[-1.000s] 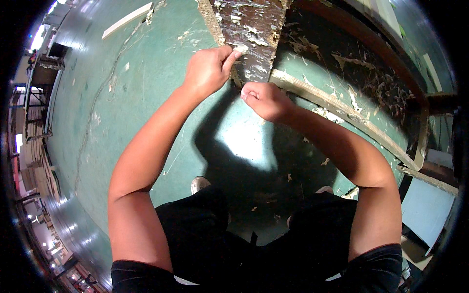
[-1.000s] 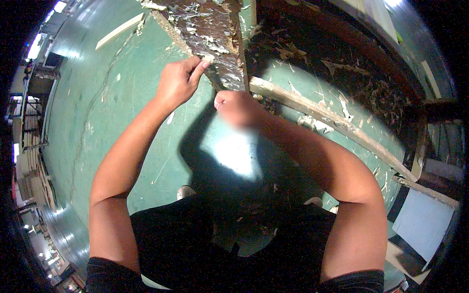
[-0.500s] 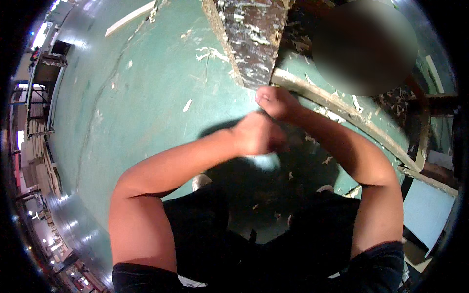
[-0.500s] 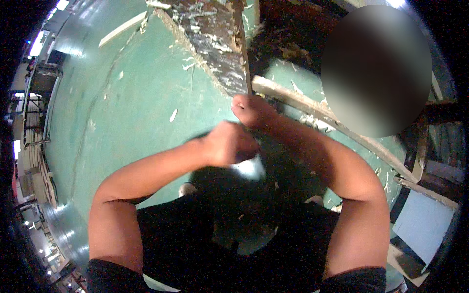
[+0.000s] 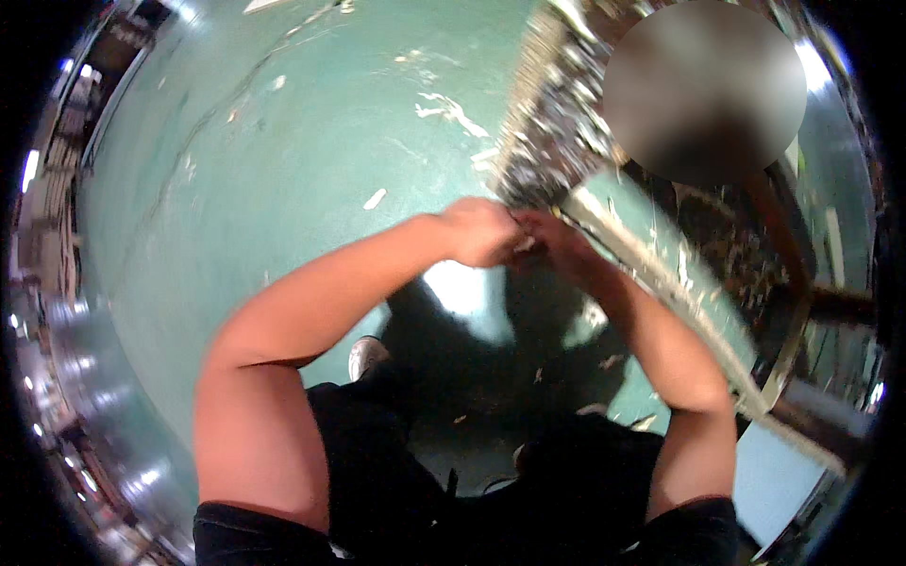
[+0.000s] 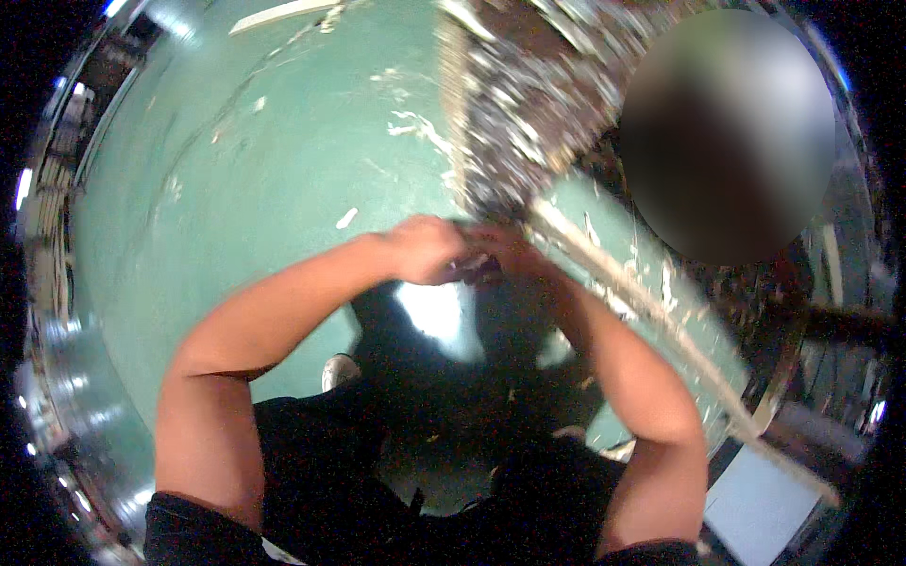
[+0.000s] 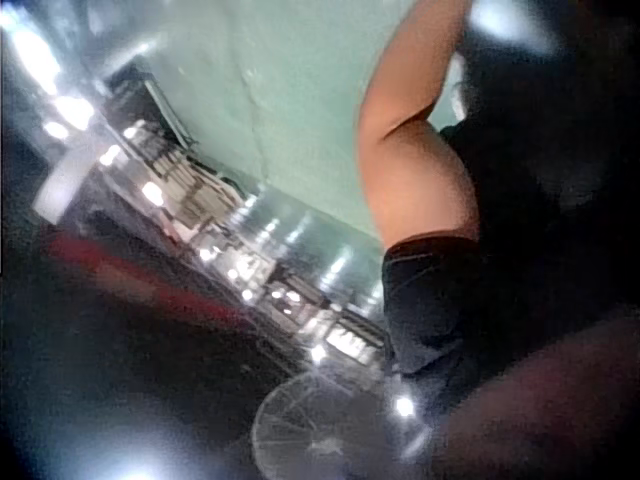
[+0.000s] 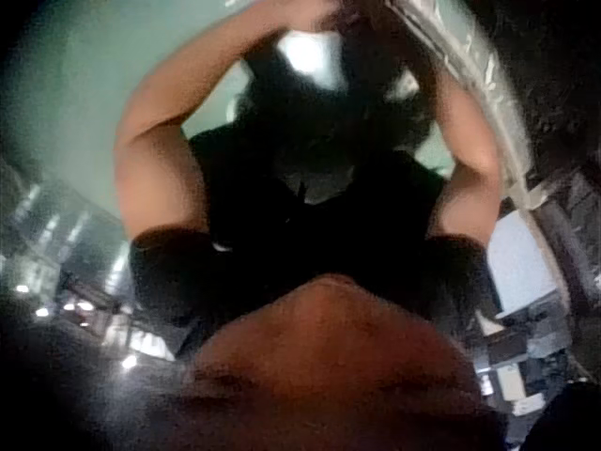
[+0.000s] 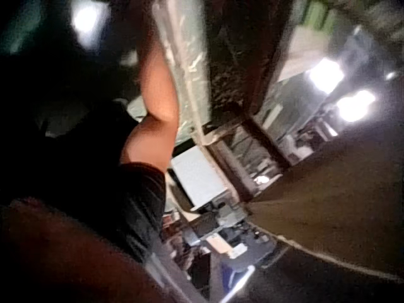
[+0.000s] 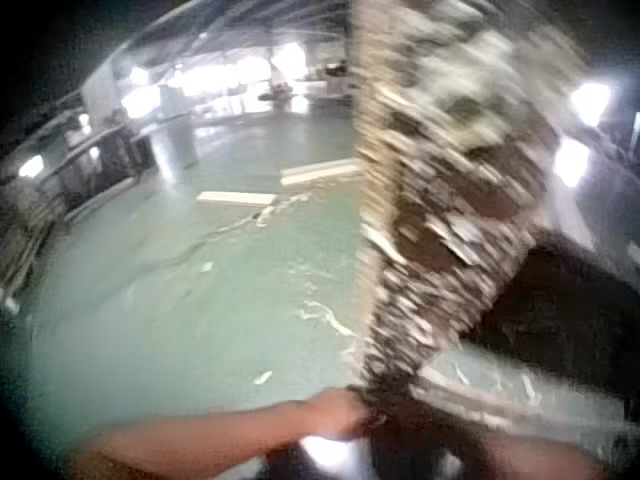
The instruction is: The person picks off small pieces of material from a wooden frame by hand while sitting on the floor, then stands up to move and arrange wooden panels on a table next to a large industrial machine.
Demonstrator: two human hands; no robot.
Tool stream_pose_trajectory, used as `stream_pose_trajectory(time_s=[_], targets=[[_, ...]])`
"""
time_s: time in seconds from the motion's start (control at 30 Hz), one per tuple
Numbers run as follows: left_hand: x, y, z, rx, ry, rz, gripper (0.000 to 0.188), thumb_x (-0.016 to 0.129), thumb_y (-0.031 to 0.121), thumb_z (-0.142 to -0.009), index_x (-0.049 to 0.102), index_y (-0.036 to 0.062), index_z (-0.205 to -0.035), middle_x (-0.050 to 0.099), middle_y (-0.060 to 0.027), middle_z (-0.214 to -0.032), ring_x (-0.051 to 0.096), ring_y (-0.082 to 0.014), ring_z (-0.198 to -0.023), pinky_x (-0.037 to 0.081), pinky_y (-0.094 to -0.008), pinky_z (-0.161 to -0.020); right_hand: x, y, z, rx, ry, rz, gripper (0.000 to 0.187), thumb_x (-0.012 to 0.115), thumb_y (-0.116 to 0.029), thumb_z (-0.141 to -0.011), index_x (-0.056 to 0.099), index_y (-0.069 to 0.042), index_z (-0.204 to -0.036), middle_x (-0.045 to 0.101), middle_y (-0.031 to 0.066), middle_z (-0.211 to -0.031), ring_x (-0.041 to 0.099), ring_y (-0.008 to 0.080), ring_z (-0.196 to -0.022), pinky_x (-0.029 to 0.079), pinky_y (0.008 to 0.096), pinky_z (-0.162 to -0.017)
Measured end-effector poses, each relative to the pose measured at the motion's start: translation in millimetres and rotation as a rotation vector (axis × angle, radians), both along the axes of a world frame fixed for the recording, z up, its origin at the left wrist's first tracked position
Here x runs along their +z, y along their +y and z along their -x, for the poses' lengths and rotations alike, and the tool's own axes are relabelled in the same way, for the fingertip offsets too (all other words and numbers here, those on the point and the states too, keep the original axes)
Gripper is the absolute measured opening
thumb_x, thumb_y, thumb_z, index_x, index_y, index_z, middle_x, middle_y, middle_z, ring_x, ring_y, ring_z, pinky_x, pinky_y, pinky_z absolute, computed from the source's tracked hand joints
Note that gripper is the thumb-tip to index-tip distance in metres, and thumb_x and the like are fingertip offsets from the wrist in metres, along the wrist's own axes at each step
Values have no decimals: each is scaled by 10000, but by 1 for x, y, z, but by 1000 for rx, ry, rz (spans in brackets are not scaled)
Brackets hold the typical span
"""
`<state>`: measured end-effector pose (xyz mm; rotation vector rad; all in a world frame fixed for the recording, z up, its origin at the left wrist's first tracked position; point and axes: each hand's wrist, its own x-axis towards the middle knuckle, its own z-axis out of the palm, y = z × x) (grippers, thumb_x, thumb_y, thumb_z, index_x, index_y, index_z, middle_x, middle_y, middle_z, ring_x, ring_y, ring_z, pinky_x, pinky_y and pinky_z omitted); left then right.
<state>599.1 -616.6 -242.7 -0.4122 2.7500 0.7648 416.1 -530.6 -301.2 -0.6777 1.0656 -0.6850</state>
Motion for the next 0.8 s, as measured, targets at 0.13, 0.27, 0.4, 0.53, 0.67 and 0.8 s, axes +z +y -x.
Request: stream_pose_trajectory(time_s=[0.13,0.27,0.4,0.53,0.67,0.8], targets=[[-43,5,12,-89,-88,-92,273,612,344,-920,719,131,-1053,738,-135,-1031,706,-348,-916,568,-469,-800,2,23,-4,-36,3,-229,385,465,-281,-1045,598,-78,-1344,647,84,-1282,603,193,-1143,494,376,-993],[-21,43,21,-63,-101,-330,394,772,439,-758,753,166,-1041,749,-95,-1007,704,-336,-872,559,-474,-791,50,65,-5,270,435,-144,274,492,-217,-1007,655,-64,-1165,693,103,-1041,652,184,-871,542,363,-787],[-61,133,-9,446,-128,-617,318,669,320,-838,742,143,-1091,736,-142,-1054,693,-336,-960,560,-479,-827,87,94,-45,333,487,-70,334,525,-273,-984,635,-46,-1203,676,92,-1082,637,221,-953,515,403,-872],[25,177,-80,1423,-68,-1569,485,451,412,-1005,548,173,-1416,533,-195,-1412,511,-365,-1307,398,-471,-1091,233,74,-148,107,245,-311,377,508,-314,-994,600,-54,-1252,637,88,-1161,594,228,-1037,483,415,-916],[146,105,-169,1720,124,-1487,525,397,437,-1022,474,164,-1464,418,-187,-1489,417,-345,-1372,331,-448,-1134,370,17,-245,130,134,-339,423,491,-355,-1003,565,-63,-1300,599,85,-1240,551,235,-1121,451,427,-959],[261,21,-241,1909,347,-1345,567,344,463,-1039,400,155,-1512,304,-179,-1566,324,-324,-1437,263,-425,-1178,492,-57,-315,203,37,-303,470,474,-396,-1012,531,-71,-1348,560,81,-1319,508,241,-1205,419,439,-1002]])
